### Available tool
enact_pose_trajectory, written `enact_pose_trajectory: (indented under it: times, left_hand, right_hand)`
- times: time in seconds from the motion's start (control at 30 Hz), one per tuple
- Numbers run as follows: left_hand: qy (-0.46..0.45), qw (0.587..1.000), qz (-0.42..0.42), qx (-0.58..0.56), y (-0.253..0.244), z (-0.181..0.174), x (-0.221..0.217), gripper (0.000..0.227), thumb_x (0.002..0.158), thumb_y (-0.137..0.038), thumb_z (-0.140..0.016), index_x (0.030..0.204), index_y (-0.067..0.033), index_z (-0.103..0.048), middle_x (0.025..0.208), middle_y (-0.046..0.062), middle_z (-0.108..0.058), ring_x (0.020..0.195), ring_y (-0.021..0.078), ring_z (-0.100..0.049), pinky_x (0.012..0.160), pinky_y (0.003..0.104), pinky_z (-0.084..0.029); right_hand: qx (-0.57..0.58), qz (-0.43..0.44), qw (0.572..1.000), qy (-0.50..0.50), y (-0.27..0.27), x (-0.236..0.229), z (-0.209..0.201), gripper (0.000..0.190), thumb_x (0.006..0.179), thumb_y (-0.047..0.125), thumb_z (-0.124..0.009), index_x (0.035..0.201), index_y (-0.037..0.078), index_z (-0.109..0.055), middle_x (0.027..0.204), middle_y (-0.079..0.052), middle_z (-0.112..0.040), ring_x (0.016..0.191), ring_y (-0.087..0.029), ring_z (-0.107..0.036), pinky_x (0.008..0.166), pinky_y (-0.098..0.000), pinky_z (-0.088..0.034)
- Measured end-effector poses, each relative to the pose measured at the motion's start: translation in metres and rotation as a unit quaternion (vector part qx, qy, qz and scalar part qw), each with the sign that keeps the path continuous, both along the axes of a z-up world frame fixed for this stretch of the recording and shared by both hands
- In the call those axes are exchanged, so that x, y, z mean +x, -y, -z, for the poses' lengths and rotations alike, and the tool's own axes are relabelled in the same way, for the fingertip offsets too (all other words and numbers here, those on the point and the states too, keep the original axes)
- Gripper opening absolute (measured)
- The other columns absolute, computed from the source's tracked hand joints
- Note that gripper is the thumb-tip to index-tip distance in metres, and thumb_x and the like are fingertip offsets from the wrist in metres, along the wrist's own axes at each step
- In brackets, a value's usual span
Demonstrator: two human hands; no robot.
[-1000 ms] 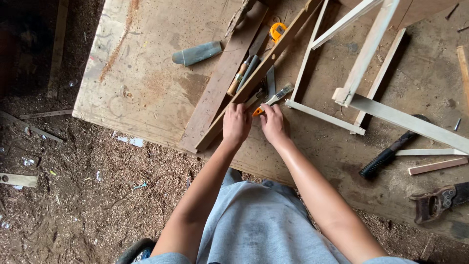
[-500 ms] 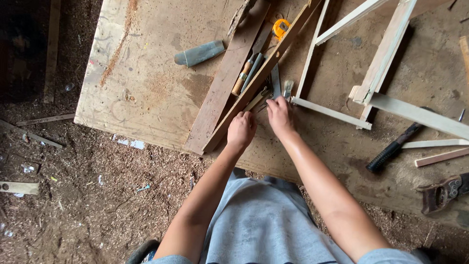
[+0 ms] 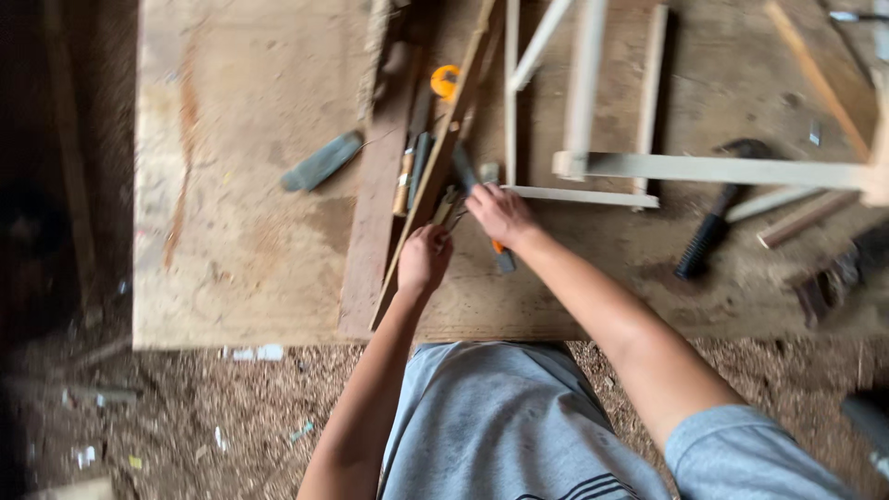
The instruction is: The person assembles a wooden frame by cutting a small wooden strip with a hand saw, fitting it into the frame, and hammering nails to secure it. They then sand the surface of the attached board with sandpaper.
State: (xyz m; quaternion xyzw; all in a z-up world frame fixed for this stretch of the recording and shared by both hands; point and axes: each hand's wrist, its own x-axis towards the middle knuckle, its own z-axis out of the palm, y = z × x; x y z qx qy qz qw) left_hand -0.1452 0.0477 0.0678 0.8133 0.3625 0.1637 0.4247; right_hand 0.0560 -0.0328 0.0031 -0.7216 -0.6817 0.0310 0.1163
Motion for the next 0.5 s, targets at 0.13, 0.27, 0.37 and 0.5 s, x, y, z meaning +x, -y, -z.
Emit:
enact_pose_trajectory:
  times: [0.13, 0.27, 0.37, 0.5]
  left_hand:
    - [-0.028, 0.998, -0.050, 0.010, 0.009, -0.012, 0.027, 0.014, 0.090, -0.019, -0.074, 0.092, -0.0054, -0.073, 0.084, 0.012, -0.072, 0.070, 0.0268, -0.069, 0.065, 0.038, -0.056]
    - [0.031, 0.998, -0.051, -0.029, 0.023, -0.019, 0.060, 0.019, 0.092, -0.019, -0.075, 0.102, -0.0023, -0.074, 0.084, 0.011, -0.073, 0.068, 0.0202, -0.070, 0.060, 0.034, -0.055]
    - [0.048, 0.980, -0.020, -0.194, 0.049, -0.018, 0.092, 0.024, 0.094, -0.018, -0.074, 0.110, -0.0002, -0.075, 0.083, 0.013, -0.075, 0.065, 0.0162, -0.064, 0.057, 0.032, -0.050]
    - [0.156, 0.963, 0.038, -0.216, 0.095, -0.010, 0.140, 0.023, 0.093, -0.017, -0.076, 0.103, 0.0033, -0.076, 0.091, 0.011, -0.079, 0.080, 0.0097, -0.072, 0.074, 0.027, -0.059]
  right_hand:
    - [0.043, 0.160, 0.980, -0.110, 0.011, -0.007, -0.016, 0.009, 0.090, 0.007, -0.066, 0.096, 0.009, -0.073, 0.095, -0.010, -0.069, 0.091, -0.027, -0.068, 0.075, -0.0384, -0.057]
    - [0.136, 0.296, 0.901, -0.286, 0.035, -0.019, -0.035, 0.007, 0.088, 0.006, -0.074, 0.093, 0.003, -0.072, 0.091, -0.013, -0.072, 0.085, -0.028, -0.071, 0.072, -0.0378, -0.056]
    - [0.181, 0.335, 0.847, -0.371, 0.069, -0.011, -0.052, 0.015, 0.086, -0.001, -0.070, 0.101, 0.001, -0.071, 0.094, -0.014, -0.075, 0.082, -0.024, -0.074, 0.070, -0.0350, -0.058]
    - [0.209, 0.391, 0.827, -0.346, 0.125, 0.015, -0.070, 0.013, 0.088, -0.002, -0.072, 0.100, -0.001, -0.073, 0.095, -0.014, -0.077, 0.075, -0.021, -0.074, 0.066, -0.0320, -0.058]
